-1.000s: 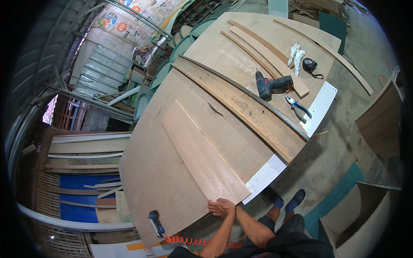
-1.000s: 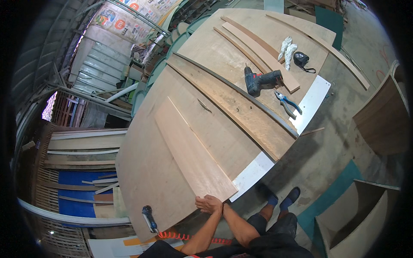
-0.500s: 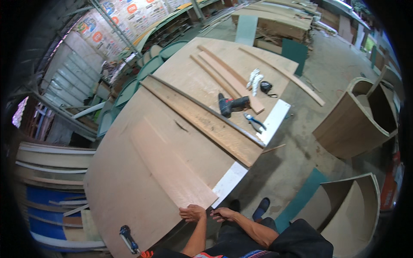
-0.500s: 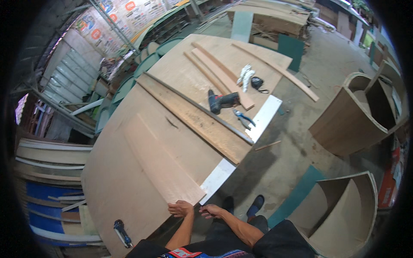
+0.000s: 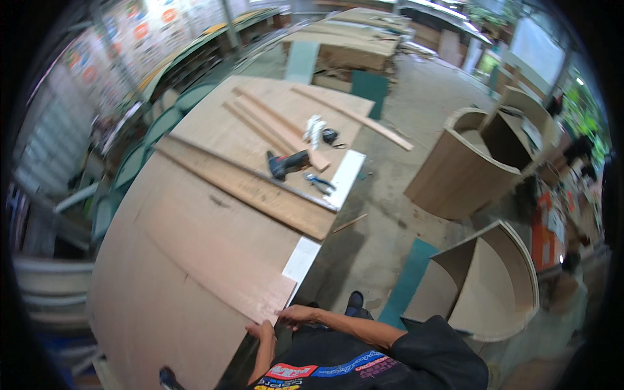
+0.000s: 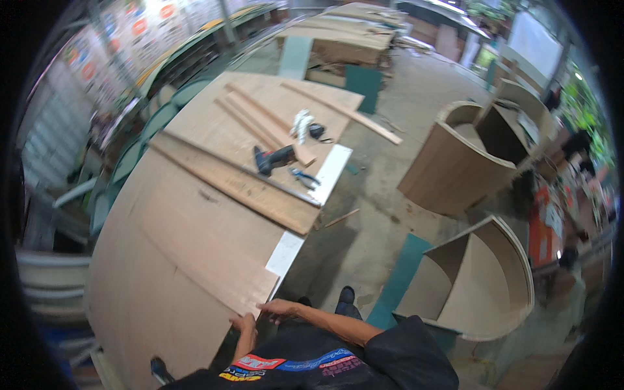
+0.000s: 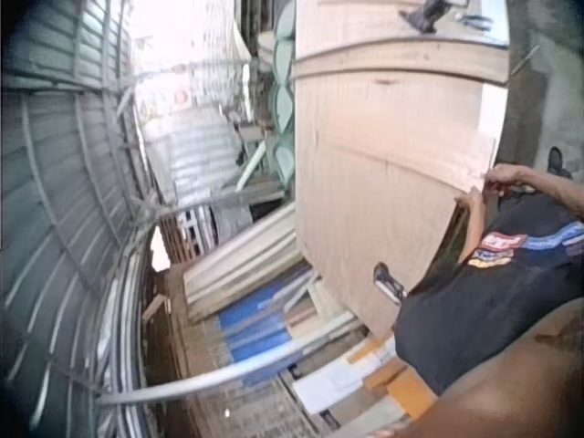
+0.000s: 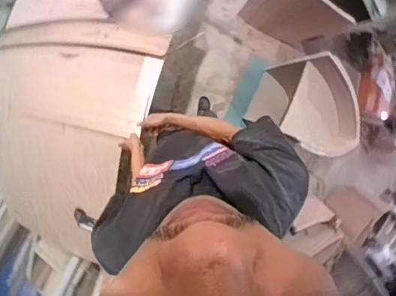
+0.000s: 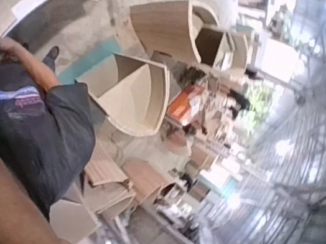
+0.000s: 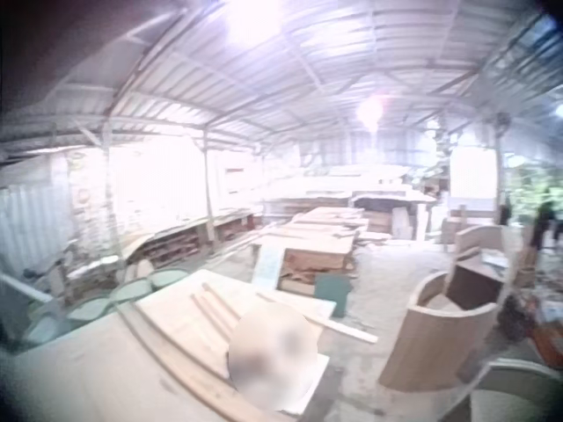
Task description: The person measures and drills wood panels at a workbench, then wipes down and uses a pneumatic stapler to secure components on a curved furniture frame.
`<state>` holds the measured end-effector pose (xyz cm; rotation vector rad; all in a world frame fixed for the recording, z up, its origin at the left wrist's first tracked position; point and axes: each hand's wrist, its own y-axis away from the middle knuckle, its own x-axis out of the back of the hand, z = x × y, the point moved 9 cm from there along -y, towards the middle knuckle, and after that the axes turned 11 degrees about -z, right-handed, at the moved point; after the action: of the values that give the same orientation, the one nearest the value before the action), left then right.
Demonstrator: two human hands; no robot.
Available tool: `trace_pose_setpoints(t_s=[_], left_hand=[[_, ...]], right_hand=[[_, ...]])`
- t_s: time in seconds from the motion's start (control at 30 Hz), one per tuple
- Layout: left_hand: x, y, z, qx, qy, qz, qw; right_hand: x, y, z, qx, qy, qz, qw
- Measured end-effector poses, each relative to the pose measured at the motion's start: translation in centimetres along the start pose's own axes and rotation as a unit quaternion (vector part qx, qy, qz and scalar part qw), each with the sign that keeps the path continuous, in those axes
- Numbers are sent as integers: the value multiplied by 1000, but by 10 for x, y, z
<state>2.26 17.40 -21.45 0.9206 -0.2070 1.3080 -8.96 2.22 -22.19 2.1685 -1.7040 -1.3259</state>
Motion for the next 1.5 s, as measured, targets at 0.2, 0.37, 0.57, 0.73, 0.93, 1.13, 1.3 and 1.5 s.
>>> trace_pose_setpoints(t_s=[0.2,0.37,0.57,0.73,0.93,1.13,1.3,1.5], left_hand=[[-38,-3,-25,26,51,-195,979],[-87,19,1,-210,-358,-392,821],[-141,101,-4,76,16,-592,802],[-125,122,11,118,-86,-607,781],[-50,24,52,82,20,-352,932],[-29,-76,64,57,107,-166,979],[-30,-78,78,90,242,-113,959],[-23,-106,84,17,327,-138,935]], right_hand=[[6,12,-1,4,-23,51,998],[35,38,10,18,-10,166,986],[83,106,58,95,-21,280,955],[110,196,105,100,-92,349,927],[91,332,142,139,-85,353,921],[98,376,216,77,-253,545,795],[102,401,204,20,-89,797,597],[77,417,187,63,-76,831,547]])
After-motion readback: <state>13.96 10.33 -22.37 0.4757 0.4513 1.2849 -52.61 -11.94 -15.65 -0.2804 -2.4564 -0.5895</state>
